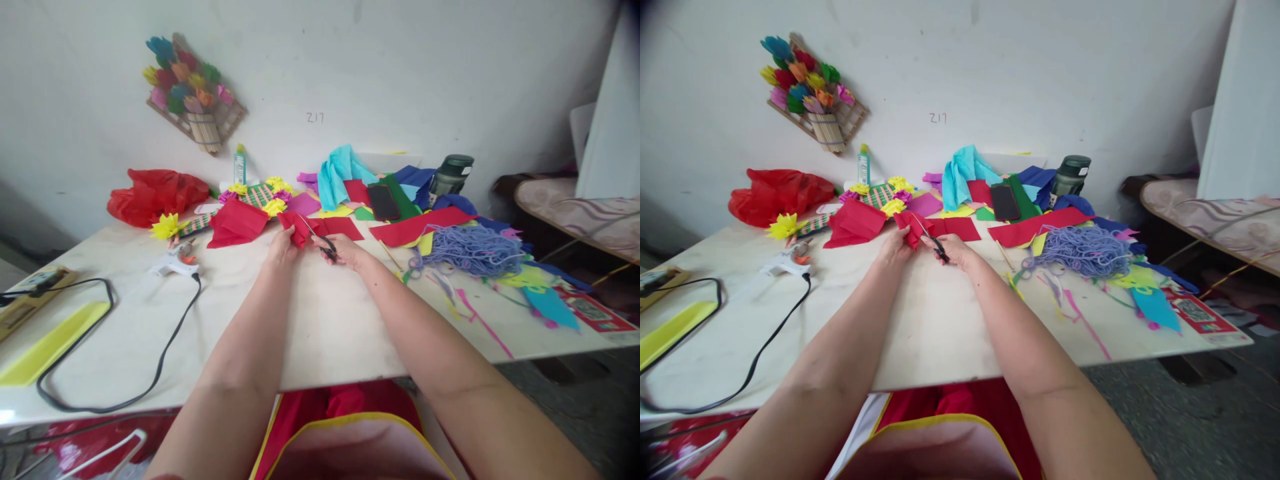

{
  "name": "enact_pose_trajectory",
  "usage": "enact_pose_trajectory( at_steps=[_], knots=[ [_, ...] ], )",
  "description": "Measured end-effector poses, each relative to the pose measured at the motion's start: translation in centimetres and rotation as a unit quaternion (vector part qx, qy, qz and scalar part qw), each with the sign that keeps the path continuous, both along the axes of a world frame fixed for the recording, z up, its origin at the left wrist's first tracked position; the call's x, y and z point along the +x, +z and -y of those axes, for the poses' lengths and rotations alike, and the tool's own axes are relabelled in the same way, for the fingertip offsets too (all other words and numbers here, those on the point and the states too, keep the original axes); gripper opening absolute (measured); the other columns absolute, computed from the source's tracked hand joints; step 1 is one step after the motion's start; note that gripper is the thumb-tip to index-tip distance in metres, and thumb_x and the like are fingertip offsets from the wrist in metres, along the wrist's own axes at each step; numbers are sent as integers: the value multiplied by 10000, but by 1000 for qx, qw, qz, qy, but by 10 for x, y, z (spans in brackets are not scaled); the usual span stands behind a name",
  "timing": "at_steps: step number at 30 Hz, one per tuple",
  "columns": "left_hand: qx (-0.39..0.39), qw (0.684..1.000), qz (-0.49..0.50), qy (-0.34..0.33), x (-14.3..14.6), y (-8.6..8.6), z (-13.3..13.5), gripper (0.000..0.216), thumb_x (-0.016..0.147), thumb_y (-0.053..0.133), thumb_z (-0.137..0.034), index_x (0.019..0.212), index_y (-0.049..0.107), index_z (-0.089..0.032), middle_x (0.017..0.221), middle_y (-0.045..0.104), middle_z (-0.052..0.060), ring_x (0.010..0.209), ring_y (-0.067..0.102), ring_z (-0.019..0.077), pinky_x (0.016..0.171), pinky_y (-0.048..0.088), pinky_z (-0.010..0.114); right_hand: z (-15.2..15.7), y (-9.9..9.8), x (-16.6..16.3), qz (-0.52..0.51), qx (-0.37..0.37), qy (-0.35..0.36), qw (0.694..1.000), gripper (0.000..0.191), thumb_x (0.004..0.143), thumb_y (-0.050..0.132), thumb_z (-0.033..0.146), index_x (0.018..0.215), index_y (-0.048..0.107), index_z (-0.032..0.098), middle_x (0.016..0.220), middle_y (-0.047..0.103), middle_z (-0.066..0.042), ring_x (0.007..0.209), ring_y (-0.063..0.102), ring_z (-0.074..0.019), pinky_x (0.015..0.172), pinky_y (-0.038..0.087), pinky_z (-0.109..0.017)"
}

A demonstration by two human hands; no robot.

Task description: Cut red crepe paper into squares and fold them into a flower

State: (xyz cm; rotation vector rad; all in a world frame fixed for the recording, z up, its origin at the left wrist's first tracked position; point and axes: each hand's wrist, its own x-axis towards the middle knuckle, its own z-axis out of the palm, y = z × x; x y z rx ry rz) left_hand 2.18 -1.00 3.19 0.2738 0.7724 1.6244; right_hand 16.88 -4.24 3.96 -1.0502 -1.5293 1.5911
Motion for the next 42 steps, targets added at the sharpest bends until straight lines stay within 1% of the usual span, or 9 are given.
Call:
enact_pose_trajectory(
  at_steps=[7,12,16,25,33,39,42],
  knots=[
    [6,1000,-3,-8,3,3,4,185,845,392,-20,810,544,-120,677,618,53,609,619,131,675,531,246,0,0,-1,2,1,-3,1000,399,671,695,495,719,535,132,451,492,44,319,395,-35,292,259,-150],
    [9,1000,-4,-13,2,1,2,194,853,373,-14,819,534,-117,667,612,42,612,612,118,703,528,244,0,-2,-3,-17,2,-11,1000,399,661,702,495,680,525,138,442,474,47,318,379,-34,306,272,-157],
    [8,1000,-10,-17,2,-1,0,190,854,374,-18,818,528,-124,667,618,37,606,614,115,692,532,240,0,-4,-4,-25,3,-17,1000,389,669,702,481,663,515,140,444,462,51,324,370,-31,313,274,-156],
    [-3,1000,-3,-11,3,3,3,187,853,385,-30,845,537,-139,655,618,26,599,615,117,653,532,230,-2,-7,-5,-31,9,-27,999,403,657,704,494,655,513,139,450,458,51,332,365,-30,323,275,-160],
    [-5,1000,-9,-3,4,4,5,192,856,385,-23,805,529,-138,657,614,27,577,606,108,652,527,227,-2,-6,-5,-27,7,-35,999,407,657,696,511,672,523,143,455,456,52,340,365,-32,327,275,-167],
    [-8,1000,-9,-6,3,4,6,203,845,389,-26,871,550,-147,652,614,32,668,639,143,694,531,244,-2,-7,-6,-18,14,-41,999,403,667,689,508,672,534,137,459,450,52,341,358,-28,327,268,-164],
    [-3,1000,-7,0,3,4,5,211,847,378,-12,854,545,-140,643,613,30,657,634,140,710,528,247,-5,-11,-7,-19,23,-40,999,384,671,695,487,674,538,136,464,451,54,348,360,-29,329,271,-164]
  ],
)
